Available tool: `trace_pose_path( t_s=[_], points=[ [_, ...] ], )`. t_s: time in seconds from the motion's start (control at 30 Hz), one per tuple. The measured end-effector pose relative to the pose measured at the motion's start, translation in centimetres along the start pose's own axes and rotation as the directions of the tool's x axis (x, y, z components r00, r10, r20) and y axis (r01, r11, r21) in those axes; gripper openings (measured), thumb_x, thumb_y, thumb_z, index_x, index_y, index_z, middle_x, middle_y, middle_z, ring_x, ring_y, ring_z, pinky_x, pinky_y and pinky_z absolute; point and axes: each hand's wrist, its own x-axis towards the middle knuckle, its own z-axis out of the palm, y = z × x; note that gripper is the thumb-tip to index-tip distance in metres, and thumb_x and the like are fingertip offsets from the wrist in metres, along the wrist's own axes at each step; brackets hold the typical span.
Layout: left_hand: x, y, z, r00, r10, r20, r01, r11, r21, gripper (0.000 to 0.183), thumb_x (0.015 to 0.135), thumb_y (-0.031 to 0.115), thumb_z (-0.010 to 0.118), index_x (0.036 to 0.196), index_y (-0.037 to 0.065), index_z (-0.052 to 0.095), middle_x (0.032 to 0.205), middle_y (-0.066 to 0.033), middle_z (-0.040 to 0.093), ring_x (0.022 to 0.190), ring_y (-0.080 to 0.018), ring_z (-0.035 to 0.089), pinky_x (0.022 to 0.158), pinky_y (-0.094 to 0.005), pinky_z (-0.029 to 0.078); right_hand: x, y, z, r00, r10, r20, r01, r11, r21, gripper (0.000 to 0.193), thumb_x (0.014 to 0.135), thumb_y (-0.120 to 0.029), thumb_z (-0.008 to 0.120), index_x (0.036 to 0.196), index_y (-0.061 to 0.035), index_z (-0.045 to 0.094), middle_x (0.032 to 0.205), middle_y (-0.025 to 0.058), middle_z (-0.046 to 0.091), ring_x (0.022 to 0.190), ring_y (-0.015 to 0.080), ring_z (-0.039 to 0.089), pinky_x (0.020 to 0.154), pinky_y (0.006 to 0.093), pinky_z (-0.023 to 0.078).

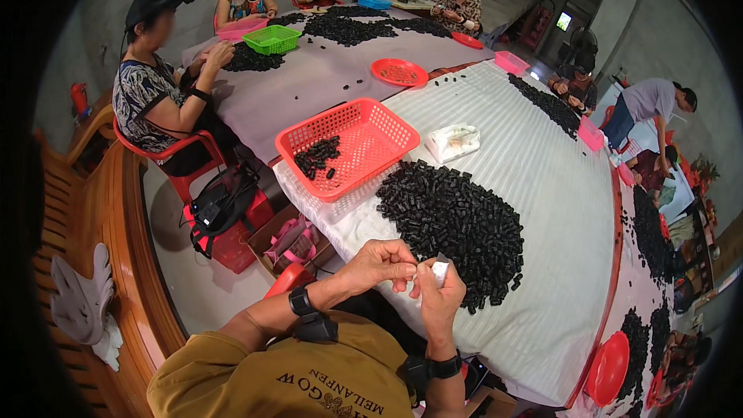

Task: Sorting and inspecting small black plastic components at a work table in a shoe factory.

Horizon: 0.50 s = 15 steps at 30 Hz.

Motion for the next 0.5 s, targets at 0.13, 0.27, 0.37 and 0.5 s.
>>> trace_pose_path(
  t_s=[0.13, 0.27, 0.37, 0.5],
  points=[
    [0.0, 0.2, 0.0, 1.000, -0.028, -0.001, 0.028, 0.999, 0.023, 0.008, 0.086, 0.009, 0.061, 0.084, 0.001, 0.057, 0.069, -0.0043, 0.060, 0.058, -0.0075, 0.058, 0.052, -0.0209, 0.048, -0.1, 0.1, 0.1, 0.999, -0.033, -0.008, 0.033, 0.999, -0.022, 0.012, 0.087, -0.011, 0.057, 0.083, -0.0006, 0.055, 0.063, 0.0014, 0.054, 0.049, 0.0063, 0.049, 0.045, 0.0198, 0.039],
    [0.3, -0.1, -0.5, 1.000, -0.017, 0.008, 0.017, 1.000, 0.019, 0.006, 0.084, 0.004, 0.060, 0.089, 0.000, 0.058, 0.072, -0.0050, 0.061, 0.059, -0.0098, 0.059, 0.054, -0.0228, 0.049, -0.1, -0.3, 0.2, 0.999, -0.018, -0.035, 0.017, 1.000, -0.027, 0.012, 0.088, -0.012, 0.057, 0.083, -0.0003, 0.055, 0.064, 0.0023, 0.055, 0.050, 0.0061, 0.049, 0.046, 0.0199, 0.040],
    [0.8, 0.9, -2.1, 0.995, 0.042, -0.086, -0.038, 0.998, 0.046, 0.010, 0.083, 0.001, 0.059, 0.094, -0.001, 0.058, 0.075, -0.0065, 0.061, 0.061, -0.0123, 0.060, 0.057, -0.0252, 0.050, 0.0, -0.2, -0.3, 0.994, -0.045, -0.095, 0.044, 0.999, -0.019, 0.013, 0.088, -0.012, 0.056, 0.084, -0.0003, 0.055, 0.063, 0.0022, 0.055, 0.049, 0.0066, 0.049, 0.046, 0.0202, 0.040],
    [2.6, 2.9, -7.6, 0.777, 0.451, -0.439, -0.201, 0.839, 0.505, 0.011, 0.082, 0.001, 0.060, 0.092, 0.000, 0.055, 0.077, -0.0038, 0.060, 0.061, -0.0087, 0.056, 0.054, -0.0230, 0.047, 0.3, -0.9, -1.1, 0.988, -0.068, -0.137, 0.064, 0.997, -0.030, 0.013, 0.089, -0.013, 0.055, 0.085, -0.0007, 0.055, 0.061, 0.0008, 0.053, 0.048, 0.0068, 0.049, 0.046, 0.0205, 0.040]
  ],
)
